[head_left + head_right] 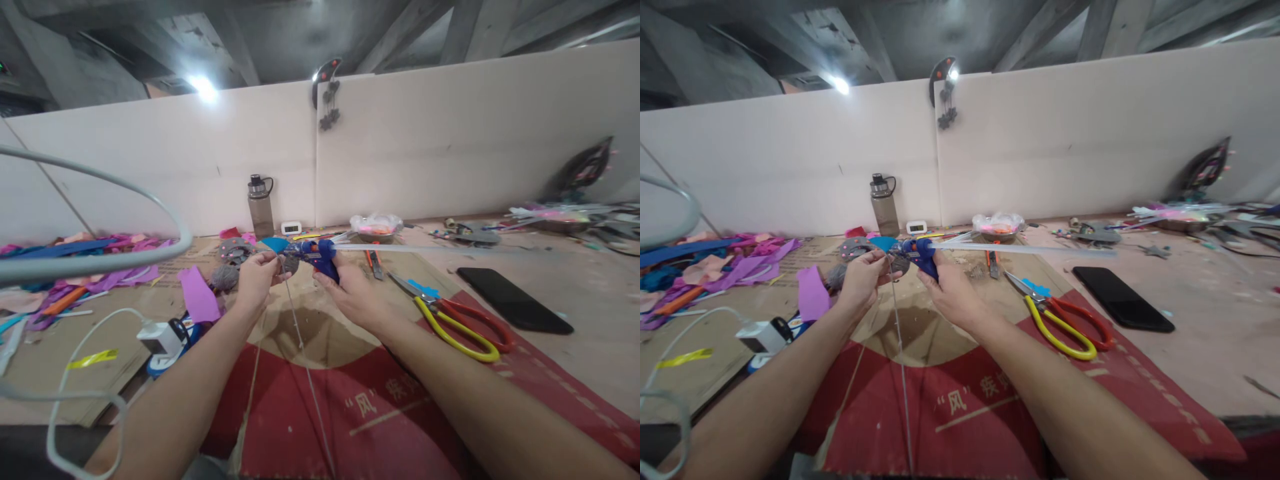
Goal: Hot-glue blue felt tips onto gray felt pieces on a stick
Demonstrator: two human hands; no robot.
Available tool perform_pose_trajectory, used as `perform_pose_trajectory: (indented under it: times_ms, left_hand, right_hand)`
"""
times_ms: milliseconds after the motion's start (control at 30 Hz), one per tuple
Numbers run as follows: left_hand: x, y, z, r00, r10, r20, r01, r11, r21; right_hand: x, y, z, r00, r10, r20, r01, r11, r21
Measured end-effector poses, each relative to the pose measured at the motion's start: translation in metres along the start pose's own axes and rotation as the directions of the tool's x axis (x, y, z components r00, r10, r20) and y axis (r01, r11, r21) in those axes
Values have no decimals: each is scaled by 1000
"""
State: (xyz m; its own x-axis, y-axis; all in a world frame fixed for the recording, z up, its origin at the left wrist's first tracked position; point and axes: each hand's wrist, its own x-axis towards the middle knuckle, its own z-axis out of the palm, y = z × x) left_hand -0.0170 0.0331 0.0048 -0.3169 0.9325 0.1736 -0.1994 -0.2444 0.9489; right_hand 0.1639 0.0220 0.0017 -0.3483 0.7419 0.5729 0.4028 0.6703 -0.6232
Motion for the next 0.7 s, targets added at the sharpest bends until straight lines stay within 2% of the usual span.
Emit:
perform_pose_trajectory:
  times_ms: [700]
  left_hand:
    - [4,-3,-4,1000,16,3,-16,1000,9]
  right_hand:
    - [1,2,-1,1000,16,-9,-16,1000,-21]
